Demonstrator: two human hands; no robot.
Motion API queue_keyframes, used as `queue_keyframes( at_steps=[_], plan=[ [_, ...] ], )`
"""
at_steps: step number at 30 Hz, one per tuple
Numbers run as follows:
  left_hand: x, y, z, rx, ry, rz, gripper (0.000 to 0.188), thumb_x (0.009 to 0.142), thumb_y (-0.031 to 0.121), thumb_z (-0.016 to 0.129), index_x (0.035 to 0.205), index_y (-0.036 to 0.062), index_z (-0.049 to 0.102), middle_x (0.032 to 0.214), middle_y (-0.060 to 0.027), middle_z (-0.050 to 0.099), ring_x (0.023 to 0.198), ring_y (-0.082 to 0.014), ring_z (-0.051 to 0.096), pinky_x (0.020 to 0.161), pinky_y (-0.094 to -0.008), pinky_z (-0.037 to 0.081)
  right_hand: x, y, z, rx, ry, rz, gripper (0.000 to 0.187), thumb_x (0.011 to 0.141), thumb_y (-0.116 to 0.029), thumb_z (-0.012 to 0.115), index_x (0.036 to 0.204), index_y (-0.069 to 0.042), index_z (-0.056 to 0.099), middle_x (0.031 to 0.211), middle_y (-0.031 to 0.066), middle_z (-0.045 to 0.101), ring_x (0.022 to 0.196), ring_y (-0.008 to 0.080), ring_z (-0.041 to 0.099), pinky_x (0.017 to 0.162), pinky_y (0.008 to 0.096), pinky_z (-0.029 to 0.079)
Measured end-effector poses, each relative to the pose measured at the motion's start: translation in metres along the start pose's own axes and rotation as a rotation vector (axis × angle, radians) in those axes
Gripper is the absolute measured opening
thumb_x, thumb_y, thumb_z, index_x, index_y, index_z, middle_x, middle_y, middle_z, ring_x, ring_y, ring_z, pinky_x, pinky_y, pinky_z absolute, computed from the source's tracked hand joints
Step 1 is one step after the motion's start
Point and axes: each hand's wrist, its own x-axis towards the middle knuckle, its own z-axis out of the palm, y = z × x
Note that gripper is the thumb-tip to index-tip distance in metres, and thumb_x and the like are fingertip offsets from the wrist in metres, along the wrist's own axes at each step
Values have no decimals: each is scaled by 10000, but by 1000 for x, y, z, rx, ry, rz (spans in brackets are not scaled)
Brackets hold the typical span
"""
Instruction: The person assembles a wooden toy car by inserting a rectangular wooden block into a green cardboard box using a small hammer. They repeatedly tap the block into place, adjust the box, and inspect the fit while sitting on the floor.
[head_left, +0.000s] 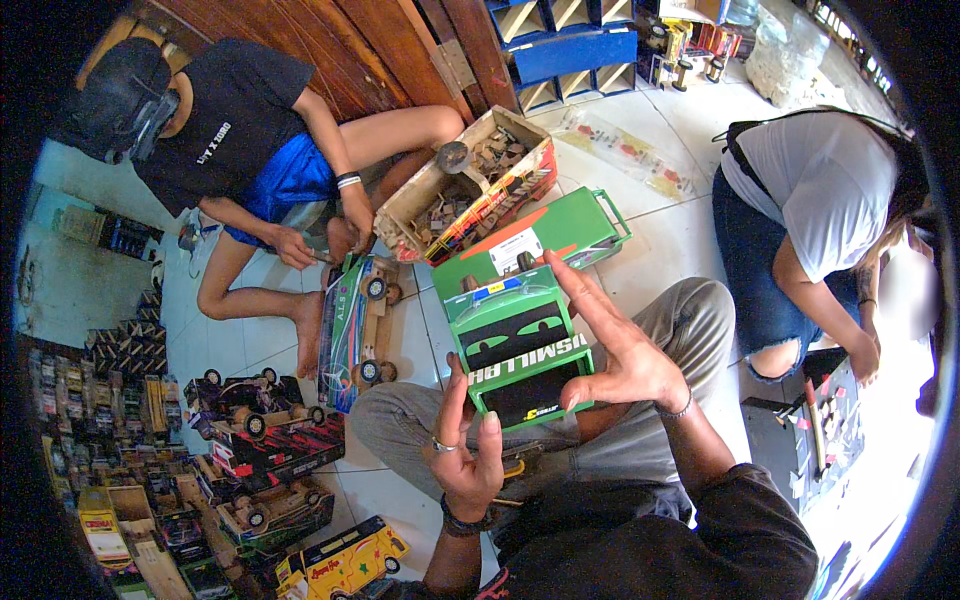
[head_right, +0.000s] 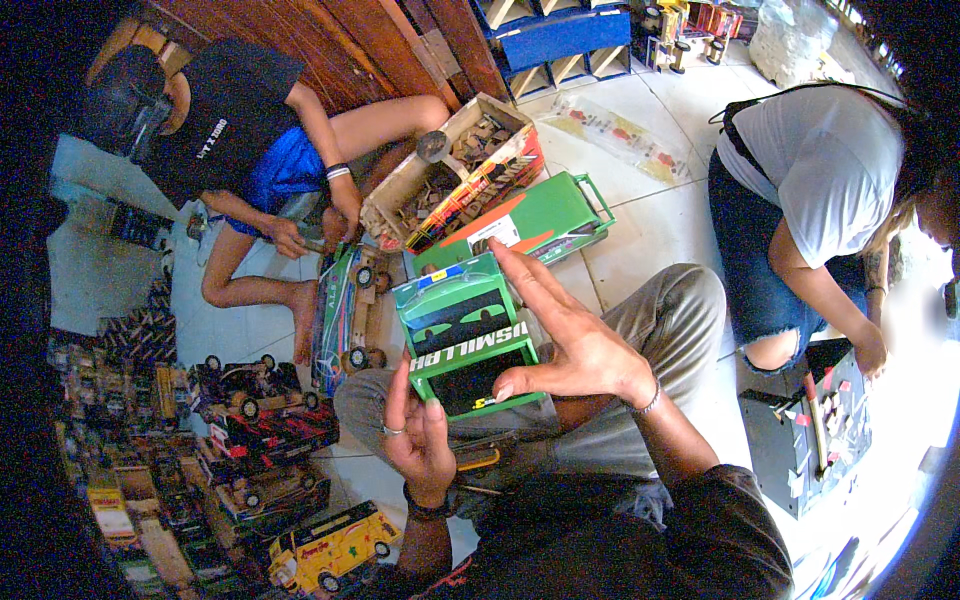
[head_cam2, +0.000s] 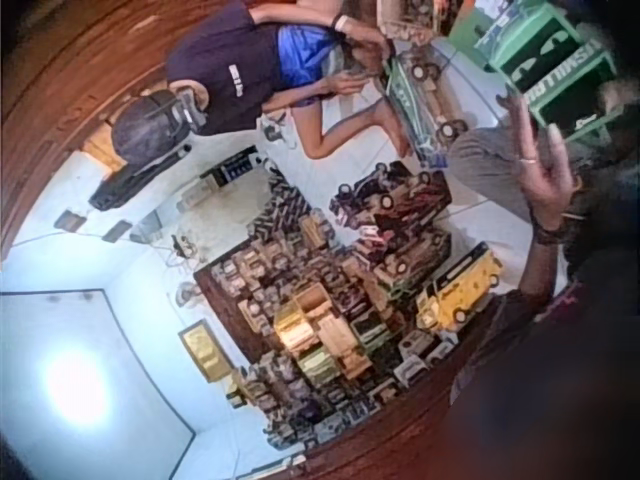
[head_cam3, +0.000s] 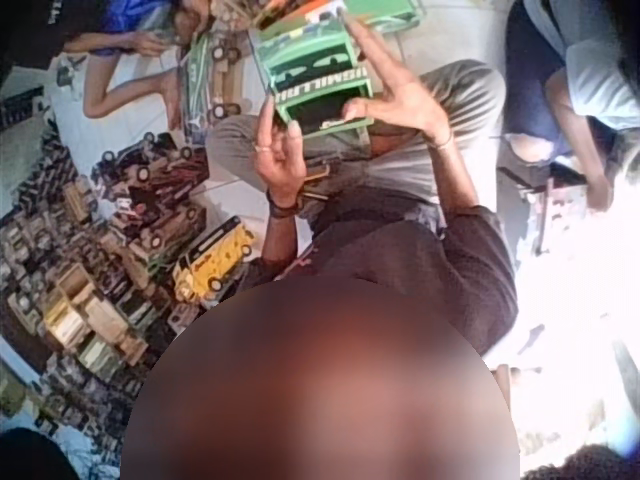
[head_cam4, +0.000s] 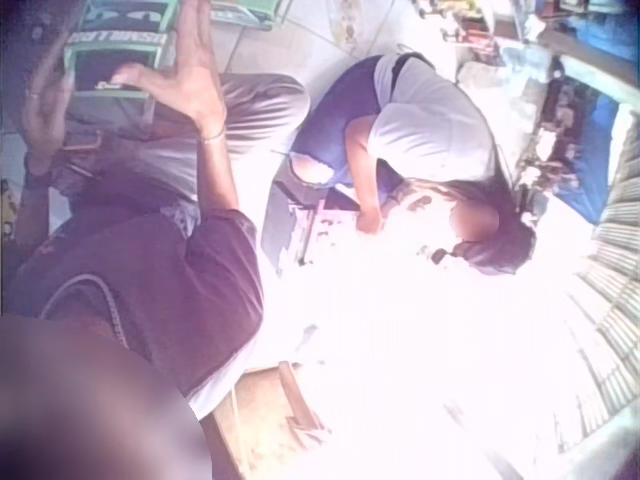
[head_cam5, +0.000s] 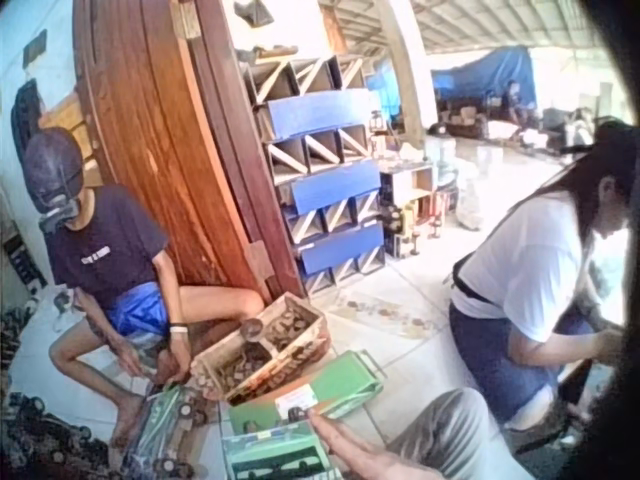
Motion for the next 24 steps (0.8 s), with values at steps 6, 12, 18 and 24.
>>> queue_keyframes(
  at_steps=[6, 12, 18, 24],
  plan=[
    [1, 1, -2, 184, 38, 68, 471, 977, 50, 544, 1415, -107, 472, 1434, -327, 513, 1348, -388, 521, 1033, -423, 508, -1, 2, 4, 2, -11, 8, 1308, 687, -585, 844, 1603, 11, 127, 1627, 274, 230, 1512, 402, 252, 1218, 439, 252],
    [0, 10, 5, 187, 177, -45, 425, 998, 42, 568, 1405, -67, 513, 1311, -291, 629, 1110, -303, 704, 856, -349, 582, -8, 4, 14, 99, 49, 0, 1292, 739, -700, 738, 1607, 16, 104, 1654, 242, 196, 1520, 386, 240, 1226, 451, 227],
    [-1, 15, 13, 259, 190, -3, 413, 1014, 51, 551, 1414, -46, 517, 1272, -248, 665, 1041, -224, 709, 825, -318, 571, -15, 10, 27, 224, 194, 25, 1061, 877, -647, 658, 1545, 50, 218, 1609, 235, 288, 1465, 349, 343, 1177, 446, 305],
    [-6, 12, 14, -187, 174, -172, 466, 1063, 37, 452, 1508, -63, 357, 1512, -242, 455, 1318, -218, 507, 1087, -346, 408, -15, 12, 42, 384, 209, 75, 950, 888, -724, 558, 1425, 10, 282, 1576, 290, 287, 1460, 329, 333, 1176, 428, 273]
  ],
)
